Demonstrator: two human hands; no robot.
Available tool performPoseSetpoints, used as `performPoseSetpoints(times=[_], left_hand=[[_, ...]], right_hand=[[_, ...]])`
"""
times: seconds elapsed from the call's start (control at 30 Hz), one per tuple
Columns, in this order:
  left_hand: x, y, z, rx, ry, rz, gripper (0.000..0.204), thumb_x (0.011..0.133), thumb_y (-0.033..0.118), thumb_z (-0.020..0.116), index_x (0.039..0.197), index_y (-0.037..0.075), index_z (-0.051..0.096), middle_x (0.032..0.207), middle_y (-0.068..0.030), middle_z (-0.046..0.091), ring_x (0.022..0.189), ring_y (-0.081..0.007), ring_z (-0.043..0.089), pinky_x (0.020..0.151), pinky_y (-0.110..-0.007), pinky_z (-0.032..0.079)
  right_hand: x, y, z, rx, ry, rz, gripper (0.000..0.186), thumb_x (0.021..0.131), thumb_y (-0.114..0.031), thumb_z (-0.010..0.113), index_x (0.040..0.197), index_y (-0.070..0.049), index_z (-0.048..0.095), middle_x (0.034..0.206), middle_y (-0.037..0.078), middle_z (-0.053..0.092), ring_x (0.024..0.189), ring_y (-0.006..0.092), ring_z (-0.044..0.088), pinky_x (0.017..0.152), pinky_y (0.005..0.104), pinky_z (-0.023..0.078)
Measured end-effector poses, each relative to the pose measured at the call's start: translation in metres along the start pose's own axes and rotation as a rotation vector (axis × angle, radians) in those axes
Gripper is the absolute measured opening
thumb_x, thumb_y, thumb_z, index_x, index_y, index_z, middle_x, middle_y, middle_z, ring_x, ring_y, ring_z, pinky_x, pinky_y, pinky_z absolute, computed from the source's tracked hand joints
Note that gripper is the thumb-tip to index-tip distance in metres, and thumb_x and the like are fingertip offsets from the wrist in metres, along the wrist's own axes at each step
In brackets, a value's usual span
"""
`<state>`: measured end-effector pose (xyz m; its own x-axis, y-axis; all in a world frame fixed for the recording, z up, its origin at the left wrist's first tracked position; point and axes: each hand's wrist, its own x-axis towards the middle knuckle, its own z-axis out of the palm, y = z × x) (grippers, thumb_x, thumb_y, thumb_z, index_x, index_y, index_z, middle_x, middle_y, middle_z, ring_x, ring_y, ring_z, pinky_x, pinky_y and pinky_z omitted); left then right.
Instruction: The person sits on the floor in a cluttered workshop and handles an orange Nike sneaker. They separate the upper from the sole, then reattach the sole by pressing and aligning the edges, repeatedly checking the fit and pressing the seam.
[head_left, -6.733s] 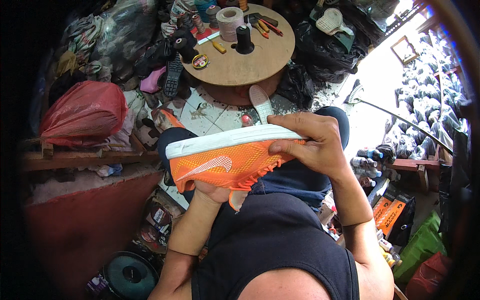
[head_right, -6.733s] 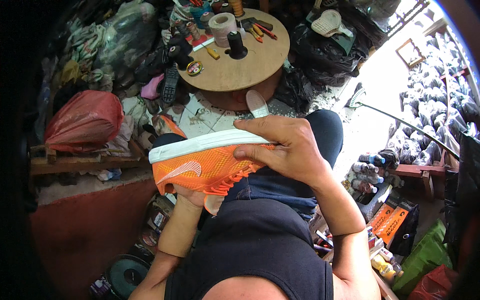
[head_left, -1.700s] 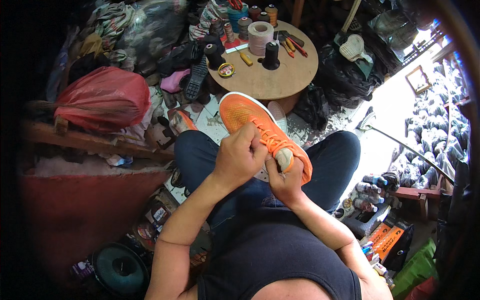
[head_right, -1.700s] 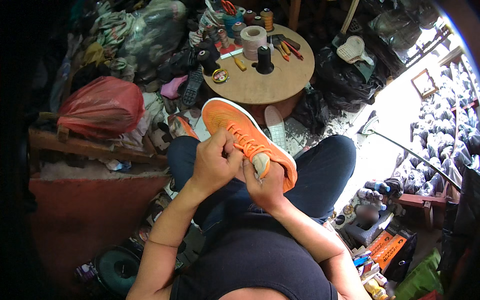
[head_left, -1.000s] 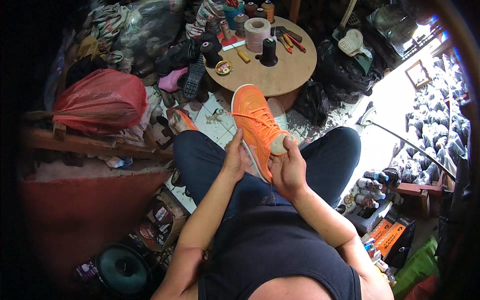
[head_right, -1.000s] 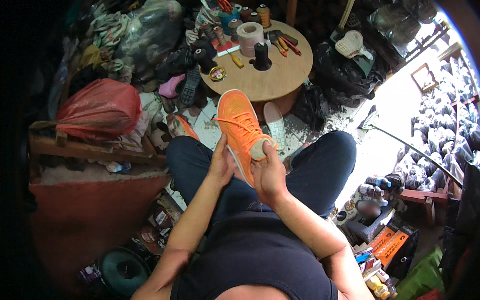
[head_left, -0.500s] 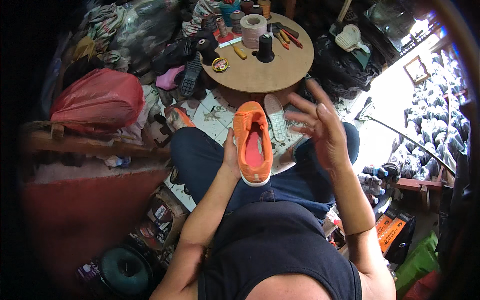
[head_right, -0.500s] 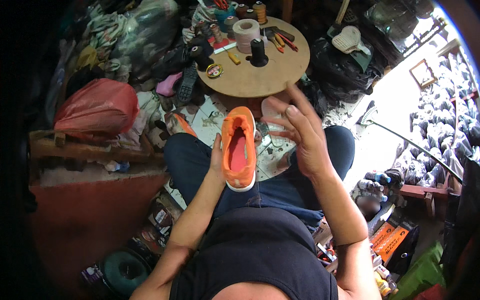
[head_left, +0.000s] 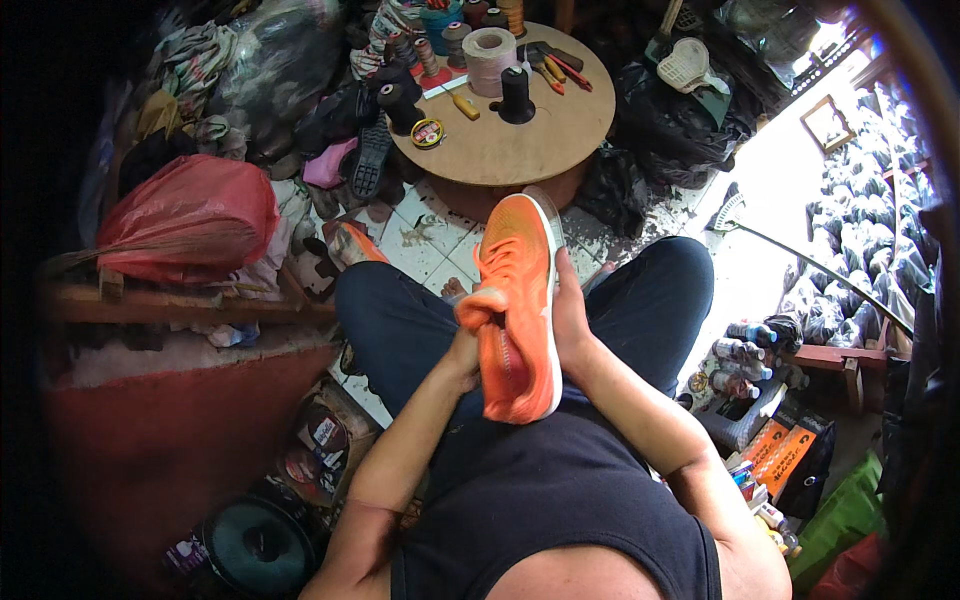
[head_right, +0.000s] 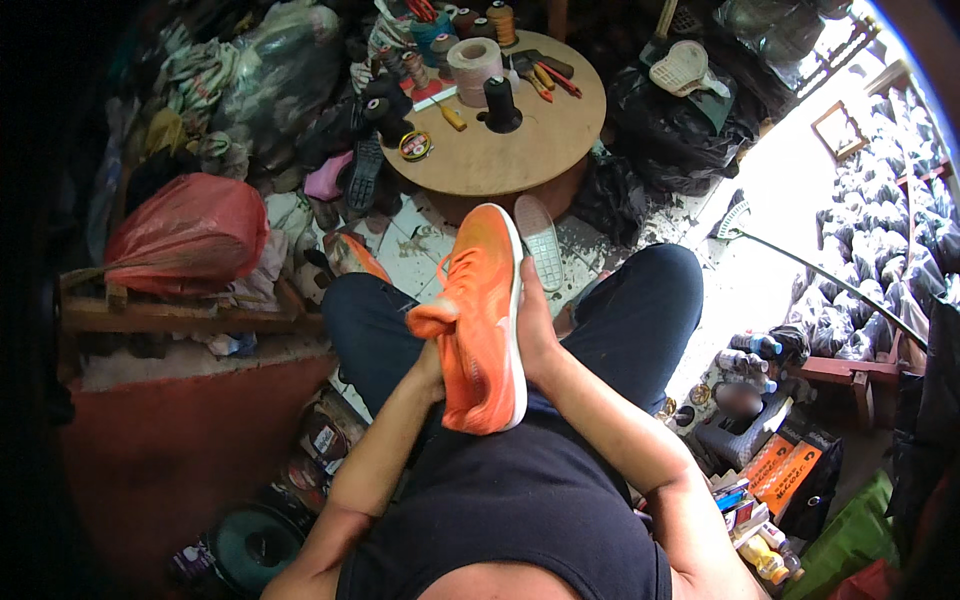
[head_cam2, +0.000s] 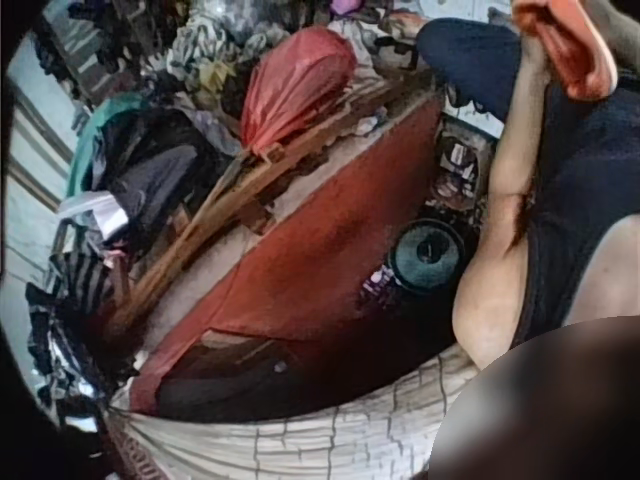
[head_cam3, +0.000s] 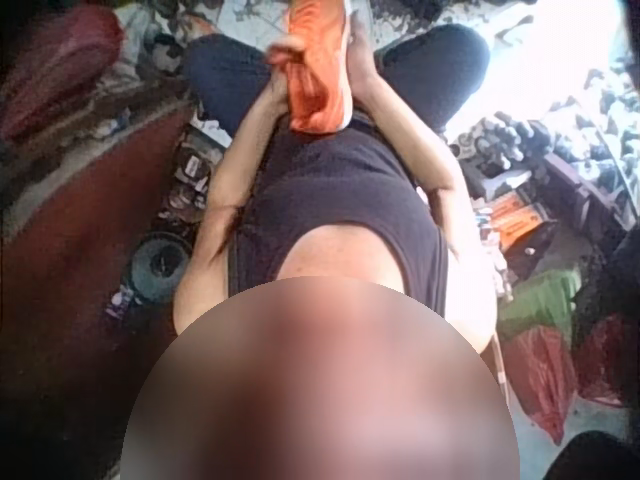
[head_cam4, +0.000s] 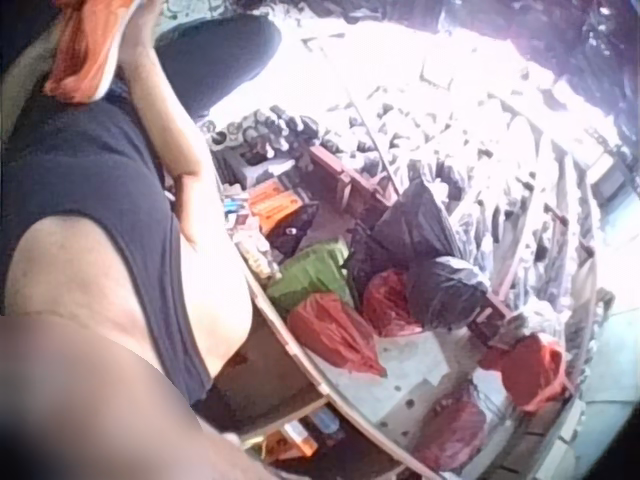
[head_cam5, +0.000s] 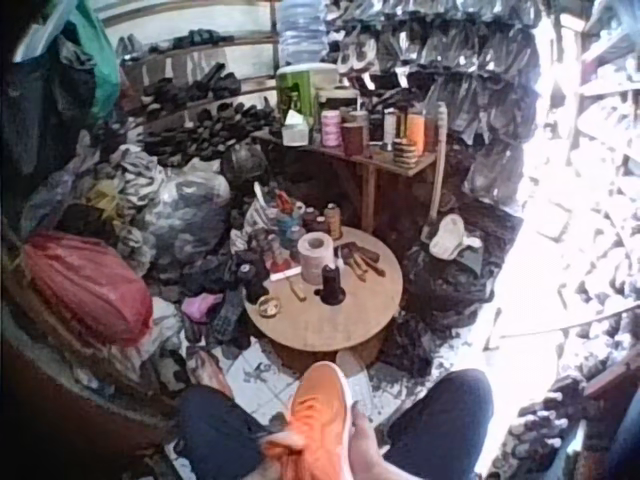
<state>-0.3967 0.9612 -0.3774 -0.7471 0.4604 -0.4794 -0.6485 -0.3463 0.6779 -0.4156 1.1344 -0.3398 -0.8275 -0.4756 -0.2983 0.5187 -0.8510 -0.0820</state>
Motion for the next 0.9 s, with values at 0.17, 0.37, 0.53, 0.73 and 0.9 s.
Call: performPoseSetpoints(times=[0.17, 0.37, 0.53, 0.73, 0.9], left_hand=[[-0.079, 0.061, 0.009, 0.561, 0.53, 0.293, 0.072, 0.116, 0.053, 0.036, 0.073, 0.001, 0.063, 0.058, -0.0065, 0.062, 0.05, -0.0146, 0.061, 0.05, -0.029, 0.047], [-0.121, 0.064, 0.046, 0.338, -0.028, 0.383, 0.055, 0.109, 0.031, 0.065, 0.146, -0.008, 0.053, 0.123, -0.0121, 0.071, 0.112, -0.0142, 0.067, 0.096, -0.029, 0.052], [-0.095, 0.066, 0.062, -0.076, -0.133, 0.211, 0.078, 0.107, 0.029, 0.069, 0.164, -0.005, 0.029, 0.159, -0.0158, 0.05, 0.146, -0.0258, 0.052, 0.122, -0.043, 0.043], [-0.071, 0.066, 0.073, -0.478, -0.191, 0.182, 0.074, 0.105, 0.021, 0.064, 0.165, -0.003, 0.029, 0.162, -0.0194, 0.049, 0.147, -0.0334, 0.052, 0.125, -0.049, 0.04], [-0.063, 0.069, 0.069, -0.721, -0.301, 0.128, 0.081, 0.099, 0.023, 0.069, 0.165, -0.003, 0.03, 0.163, -0.0229, 0.047, 0.149, -0.0388, 0.05, 0.126, -0.055, 0.038]], right_hand=[[-0.016, -0.011, 0.051, -0.251, 0.129, -0.138, 0.085, 0.109, -0.072, 0.037, 0.161, -0.005, 0.041, 0.15, 0.021, 0.058, 0.134, 0.0355, 0.062, 0.116, 0.0506, 0.051], [-0.021, -0.008, 0.072, -0.402, 0.135, -0.204, 0.08, 0.113, -0.067, 0.032, 0.16, -0.003, 0.043, 0.148, 0.02, 0.06, 0.132, 0.0316, 0.064, 0.112, 0.0465, 0.054], [-0.017, 0.003, 0.073, -0.651, 0.124, -0.346, 0.079, 0.114, -0.065, 0.029, 0.16, -0.002, 0.043, 0.148, 0.02, 0.06, 0.134, 0.0304, 0.063, 0.115, 0.0449, 0.051], [-0.024, -0.003, 0.072, -0.688, 0.042, -0.443, 0.081, 0.114, -0.064, 0.027, 0.163, -0.001, 0.036, 0.157, 0.02, 0.052, 0.142, 0.0308, 0.056, 0.121, 0.0445, 0.045], [-0.027, -0.001, 0.077, -0.659, 0.017, -0.418, 0.08, 0.115, -0.063, 0.025, 0.165, -0.002, 0.034, 0.159, 0.019, 0.05, 0.146, 0.0309, 0.051, 0.124, 0.0444, 0.041]])
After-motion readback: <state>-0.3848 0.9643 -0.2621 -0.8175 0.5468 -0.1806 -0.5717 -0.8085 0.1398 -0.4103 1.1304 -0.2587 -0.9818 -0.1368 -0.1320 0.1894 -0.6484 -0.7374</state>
